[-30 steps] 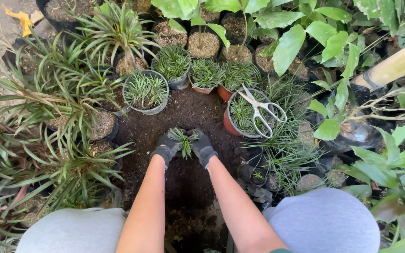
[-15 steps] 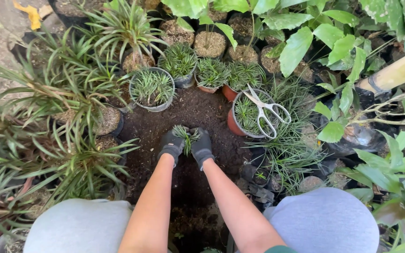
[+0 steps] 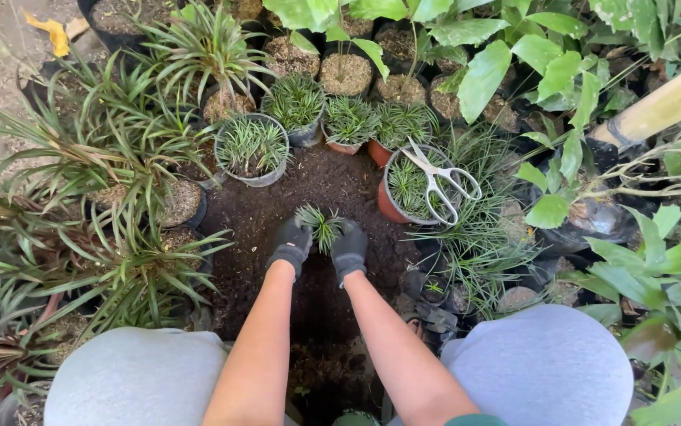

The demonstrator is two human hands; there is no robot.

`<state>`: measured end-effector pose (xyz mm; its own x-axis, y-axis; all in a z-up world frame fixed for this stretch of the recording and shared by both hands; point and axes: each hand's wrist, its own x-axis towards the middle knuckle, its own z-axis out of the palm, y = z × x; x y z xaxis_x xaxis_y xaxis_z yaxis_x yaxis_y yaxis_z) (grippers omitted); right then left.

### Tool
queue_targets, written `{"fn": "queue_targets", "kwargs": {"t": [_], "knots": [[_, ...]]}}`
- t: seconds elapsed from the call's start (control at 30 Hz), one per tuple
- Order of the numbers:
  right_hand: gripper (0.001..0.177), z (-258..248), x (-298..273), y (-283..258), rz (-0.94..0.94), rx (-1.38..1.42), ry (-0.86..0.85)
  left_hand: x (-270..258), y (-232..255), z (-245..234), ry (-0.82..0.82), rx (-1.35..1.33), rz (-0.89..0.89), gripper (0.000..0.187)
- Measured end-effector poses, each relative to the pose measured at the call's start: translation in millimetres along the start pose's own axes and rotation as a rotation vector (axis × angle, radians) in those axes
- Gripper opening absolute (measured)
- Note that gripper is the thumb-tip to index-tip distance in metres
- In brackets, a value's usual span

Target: Planting a small seedling into a patch of soil among other potted plants in a nursery.

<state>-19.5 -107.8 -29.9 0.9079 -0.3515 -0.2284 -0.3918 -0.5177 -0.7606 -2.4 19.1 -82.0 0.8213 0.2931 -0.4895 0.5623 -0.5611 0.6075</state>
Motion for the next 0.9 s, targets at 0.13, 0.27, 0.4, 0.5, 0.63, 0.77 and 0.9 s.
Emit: {"fn": "queue_targets", "kwargs": {"t": [0.13, 0.27, 0.4, 0.5, 0.63, 0.77, 0.9], "knots": [[0.017, 12.0, 12.0, 9.2, 0.021, 0.100, -0.023, 26.4, -11.5, -3.7, 0.013, 0.031, -0.011, 0.028], [0.014, 11.1, 21.8, 8.2, -0.012, 0.167, -0.115, 12.9, -1.3, -17.3, -0.074, -0.093, -0.055, 0.041], [0.019, 39.7, 49.7, 47.2, -0.052, 0.172, -0.182, 50.6, -24.4, 7.2, -0.078, -0.090, -0.084, 0.044], [0.021, 33.6, 45.9, 35.7, -0.058, 0.197, -0.251, 33.3, -11.7, -10.0, -0.093, -0.095, -0.100, 0.050], [0.023, 22.7, 34.7, 25.0, -0.107, 0.136, -0.276, 14.5, -6.9, -19.9, -0.077, -0.146, -0.067, 0.038], [0.013, -5.3, 7.8, -12.5, -0.204, -0.091, -0.138, 21.1, -13.0, -5.6, -0.053, -0.002, -0.012, 0.043], [0.015, -25.7, -2.6, -22.8, -0.197, -0.135, -0.076, -6.8, 2.0, -18.7, -0.045, 0.008, 0.032, 0.032]]}}
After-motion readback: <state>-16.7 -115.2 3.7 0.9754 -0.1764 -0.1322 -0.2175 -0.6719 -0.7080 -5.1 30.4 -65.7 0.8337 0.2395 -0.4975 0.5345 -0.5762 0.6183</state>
